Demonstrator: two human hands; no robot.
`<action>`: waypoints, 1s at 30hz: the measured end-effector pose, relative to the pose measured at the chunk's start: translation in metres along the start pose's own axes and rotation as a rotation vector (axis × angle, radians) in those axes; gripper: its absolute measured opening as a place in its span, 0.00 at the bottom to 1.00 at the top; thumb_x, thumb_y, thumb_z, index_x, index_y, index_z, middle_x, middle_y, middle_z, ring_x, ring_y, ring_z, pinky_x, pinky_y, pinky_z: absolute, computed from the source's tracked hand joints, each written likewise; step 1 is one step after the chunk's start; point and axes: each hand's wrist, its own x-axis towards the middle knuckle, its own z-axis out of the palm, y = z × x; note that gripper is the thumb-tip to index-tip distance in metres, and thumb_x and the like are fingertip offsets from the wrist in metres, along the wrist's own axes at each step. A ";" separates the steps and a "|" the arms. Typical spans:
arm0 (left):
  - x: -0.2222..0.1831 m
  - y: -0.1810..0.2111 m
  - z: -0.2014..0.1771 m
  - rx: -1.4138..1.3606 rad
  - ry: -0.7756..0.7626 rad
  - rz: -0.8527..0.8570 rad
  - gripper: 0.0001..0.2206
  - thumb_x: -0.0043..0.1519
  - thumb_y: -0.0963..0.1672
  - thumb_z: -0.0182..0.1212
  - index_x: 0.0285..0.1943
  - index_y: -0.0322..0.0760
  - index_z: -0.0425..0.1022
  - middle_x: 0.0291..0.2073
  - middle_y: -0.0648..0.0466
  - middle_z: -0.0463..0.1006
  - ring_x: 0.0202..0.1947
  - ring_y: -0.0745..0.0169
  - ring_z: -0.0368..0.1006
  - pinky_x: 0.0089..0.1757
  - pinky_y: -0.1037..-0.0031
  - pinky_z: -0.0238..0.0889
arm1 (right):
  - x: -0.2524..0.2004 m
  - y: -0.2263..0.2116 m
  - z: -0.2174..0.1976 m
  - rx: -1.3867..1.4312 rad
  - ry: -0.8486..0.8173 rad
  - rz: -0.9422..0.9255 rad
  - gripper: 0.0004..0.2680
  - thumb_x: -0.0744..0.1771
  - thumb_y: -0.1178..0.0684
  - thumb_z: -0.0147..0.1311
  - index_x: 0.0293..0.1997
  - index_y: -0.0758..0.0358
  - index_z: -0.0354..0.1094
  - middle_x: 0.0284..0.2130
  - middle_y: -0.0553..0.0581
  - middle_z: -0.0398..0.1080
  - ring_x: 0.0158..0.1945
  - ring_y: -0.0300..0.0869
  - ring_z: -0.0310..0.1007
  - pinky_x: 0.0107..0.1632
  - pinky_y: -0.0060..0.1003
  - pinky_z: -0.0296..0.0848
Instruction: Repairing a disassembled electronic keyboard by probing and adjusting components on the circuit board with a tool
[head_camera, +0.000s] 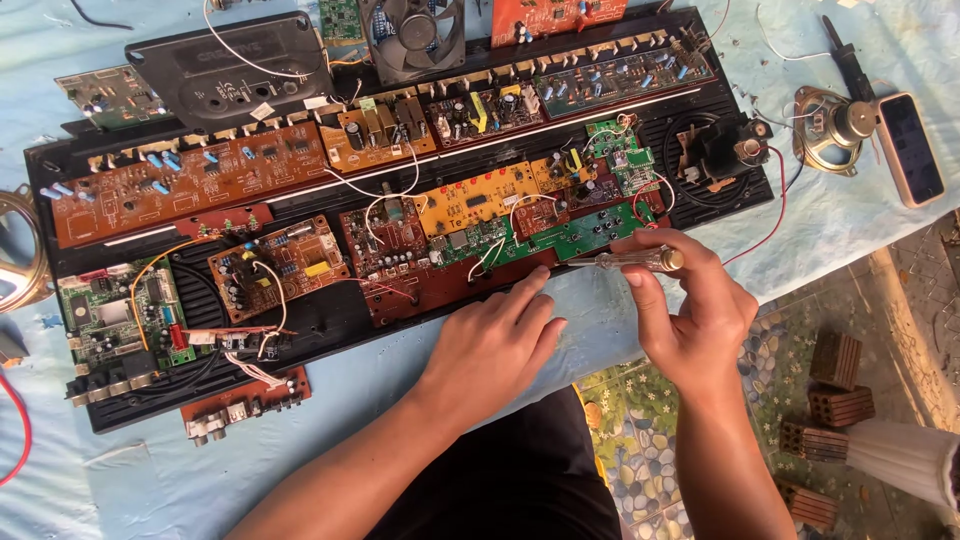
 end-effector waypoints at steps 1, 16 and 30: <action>0.000 0.000 0.000 0.000 0.000 0.000 0.06 0.62 0.46 0.62 0.40 0.40 0.75 0.50 0.51 0.81 0.21 0.64 0.74 0.24 0.77 0.67 | 0.000 0.000 0.000 0.000 0.000 0.000 0.07 0.69 0.65 0.56 0.51 0.80 0.68 0.38 0.70 0.79 0.42 0.59 0.83 0.47 0.46 0.78; 0.001 0.000 -0.004 -0.013 0.026 0.005 0.07 0.64 0.46 0.59 0.39 0.39 0.75 0.47 0.51 0.81 0.22 0.62 0.74 0.24 0.75 0.69 | -0.006 -0.013 -0.003 -0.051 0.031 0.010 0.08 0.68 0.63 0.60 0.49 0.77 0.71 0.36 0.67 0.79 0.40 0.57 0.82 0.46 0.44 0.78; 0.000 -0.002 -0.007 -0.195 -0.163 -0.015 0.10 0.70 0.46 0.54 0.44 0.32 0.74 0.54 0.44 0.78 0.32 0.51 0.79 0.28 0.63 0.69 | -0.009 -0.025 -0.001 -0.112 -0.034 0.179 0.08 0.70 0.55 0.53 0.52 0.64 0.70 0.44 0.54 0.79 0.49 0.40 0.80 0.53 0.32 0.76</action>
